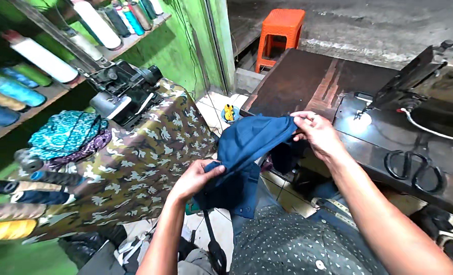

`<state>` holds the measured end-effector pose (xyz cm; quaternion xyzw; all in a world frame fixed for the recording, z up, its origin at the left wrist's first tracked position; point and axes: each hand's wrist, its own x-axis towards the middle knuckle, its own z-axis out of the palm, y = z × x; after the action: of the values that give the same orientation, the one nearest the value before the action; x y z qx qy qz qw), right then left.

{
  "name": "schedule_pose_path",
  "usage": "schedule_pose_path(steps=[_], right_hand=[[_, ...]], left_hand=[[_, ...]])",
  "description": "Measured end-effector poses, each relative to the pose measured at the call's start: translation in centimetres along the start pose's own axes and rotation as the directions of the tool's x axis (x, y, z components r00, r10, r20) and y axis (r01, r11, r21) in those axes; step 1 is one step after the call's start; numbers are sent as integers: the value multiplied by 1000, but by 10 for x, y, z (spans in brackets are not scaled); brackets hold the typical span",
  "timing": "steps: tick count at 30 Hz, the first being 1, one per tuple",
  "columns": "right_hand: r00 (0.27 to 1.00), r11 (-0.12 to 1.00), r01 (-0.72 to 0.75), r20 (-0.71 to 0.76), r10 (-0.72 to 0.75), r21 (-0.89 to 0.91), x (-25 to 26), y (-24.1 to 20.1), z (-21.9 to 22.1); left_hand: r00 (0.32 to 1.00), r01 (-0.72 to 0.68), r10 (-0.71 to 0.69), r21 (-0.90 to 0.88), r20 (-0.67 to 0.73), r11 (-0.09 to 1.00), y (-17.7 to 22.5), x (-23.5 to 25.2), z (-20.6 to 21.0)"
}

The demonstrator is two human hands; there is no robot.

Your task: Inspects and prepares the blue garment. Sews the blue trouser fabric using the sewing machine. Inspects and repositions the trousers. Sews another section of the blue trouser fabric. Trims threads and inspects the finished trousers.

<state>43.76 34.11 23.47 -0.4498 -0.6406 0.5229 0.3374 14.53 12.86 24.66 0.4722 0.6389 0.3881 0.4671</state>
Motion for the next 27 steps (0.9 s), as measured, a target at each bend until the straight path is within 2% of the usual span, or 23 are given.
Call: schedule_pose_path(steps=[1,2,3,4,5,7,8,10,14,18,19,20,21,22,25,26,27], right_hand=[[999,950,42,22,-37,-309,0,3,0],[997,831,80,44,-68,-550,-4,1,2],[992,727,124,62,-111,-676,-12,-4,9],[973,671,217,102,-207,-709,-22,-8,17],[928,654,355,170,-331,-667,-31,-10,25],[806,683,591,329,-492,-428,-45,-12,48],[745,689,658,396,-537,-302,-50,-12,61],[654,652,731,479,-586,-200,-54,-5,81],[578,535,813,419,-700,-228,-53,19,101],[434,322,877,300,-850,-357,-53,36,108],[417,293,875,289,-862,-386,-52,38,108],[427,305,869,278,-861,-390,-52,38,107],[469,367,859,260,-844,-356,-51,36,104],[541,473,834,251,-803,-285,-51,34,99],[740,797,602,345,-578,44,-50,24,72],[769,848,518,374,-518,109,-48,26,66],[784,867,491,390,-483,88,-46,30,62]], left_hand=[[999,36,-39,-85,-38,996,-1,-1,6],[993,66,-83,-179,-89,982,0,-1,11],[983,84,-122,-259,-137,962,1,-2,14],[974,94,-155,-325,-168,941,2,-3,16],[967,108,-183,-367,-178,924,3,-3,20],[961,143,-227,-415,-160,898,4,-1,31],[957,163,-250,-442,-147,882,5,1,36],[946,197,-299,-504,-128,841,11,6,44],[923,247,-371,-585,-99,773,15,11,48],[891,288,-447,-667,-76,687,10,17,51],[884,292,-461,-680,-75,672,10,19,52],[882,291,-465,-692,-74,661,10,20,52],[884,291,-463,-698,-66,654,9,20,52],[886,292,-459,-701,-57,651,8,21,52],[884,294,-465,-721,-44,628,6,21,49],[882,293,-469,-728,-43,620,5,21,48],[882,293,-468,-727,-45,621,4,20,47]])
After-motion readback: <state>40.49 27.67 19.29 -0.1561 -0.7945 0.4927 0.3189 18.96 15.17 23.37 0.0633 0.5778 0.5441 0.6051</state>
